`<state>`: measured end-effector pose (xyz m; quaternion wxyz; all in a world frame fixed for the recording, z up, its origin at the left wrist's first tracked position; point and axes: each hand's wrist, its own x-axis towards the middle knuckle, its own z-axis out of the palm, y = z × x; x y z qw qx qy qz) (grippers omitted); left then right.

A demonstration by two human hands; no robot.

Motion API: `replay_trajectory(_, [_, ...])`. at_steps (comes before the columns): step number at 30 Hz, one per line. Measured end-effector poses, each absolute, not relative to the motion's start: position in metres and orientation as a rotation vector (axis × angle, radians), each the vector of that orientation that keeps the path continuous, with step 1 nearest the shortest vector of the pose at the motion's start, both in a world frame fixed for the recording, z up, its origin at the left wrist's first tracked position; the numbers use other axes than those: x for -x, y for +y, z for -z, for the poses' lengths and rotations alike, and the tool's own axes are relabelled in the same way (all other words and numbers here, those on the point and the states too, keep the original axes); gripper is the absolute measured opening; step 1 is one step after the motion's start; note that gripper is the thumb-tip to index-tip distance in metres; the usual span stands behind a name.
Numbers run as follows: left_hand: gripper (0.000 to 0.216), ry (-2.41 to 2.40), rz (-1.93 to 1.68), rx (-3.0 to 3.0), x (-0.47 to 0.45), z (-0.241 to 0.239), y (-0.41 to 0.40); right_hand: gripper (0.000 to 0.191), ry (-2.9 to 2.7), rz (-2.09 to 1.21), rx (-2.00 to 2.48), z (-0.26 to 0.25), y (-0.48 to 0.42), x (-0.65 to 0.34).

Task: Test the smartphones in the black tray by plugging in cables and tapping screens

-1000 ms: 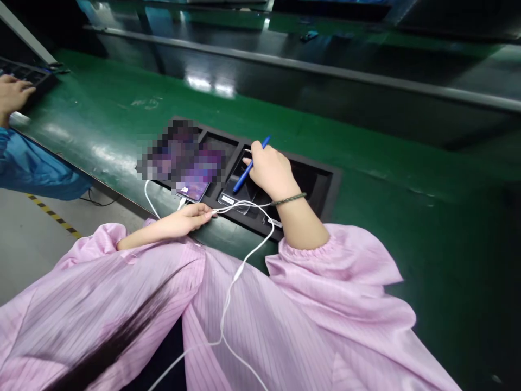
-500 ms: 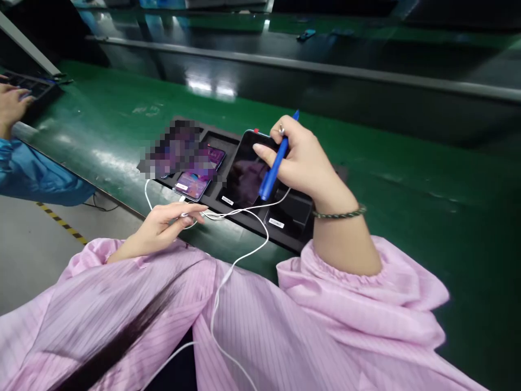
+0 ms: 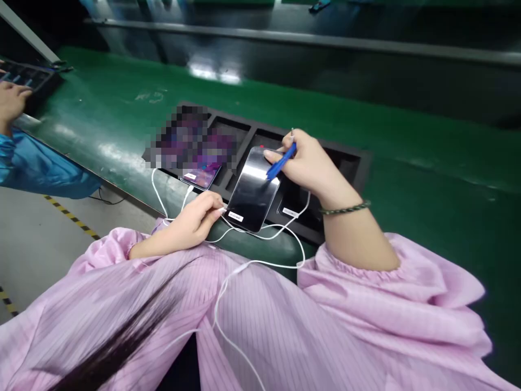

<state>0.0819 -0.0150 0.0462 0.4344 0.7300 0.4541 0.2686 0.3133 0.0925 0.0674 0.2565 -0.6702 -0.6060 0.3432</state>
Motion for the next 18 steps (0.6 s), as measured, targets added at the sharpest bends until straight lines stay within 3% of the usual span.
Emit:
replay_trajectory(4, [0.016, 1.168, -0.622, -1.762, -0.091, -0.052, -0.016, 0.035, -1.838, -0.543, 1.926, -0.064, 0.087, -0.316])
replay_trajectory(13, [0.021, 0.885, -0.212, -1.171, -0.097, -0.036, -0.026, 0.038, -2.192, -0.387, 1.956, -0.053, 0.084, -0.316])
replay_trajectory(18, [0.024, 0.822, -0.193, -0.879, -0.109, -0.027, -0.023, 0.042, -2.224, -0.333, 2.039, -0.057, 0.082, -0.314])
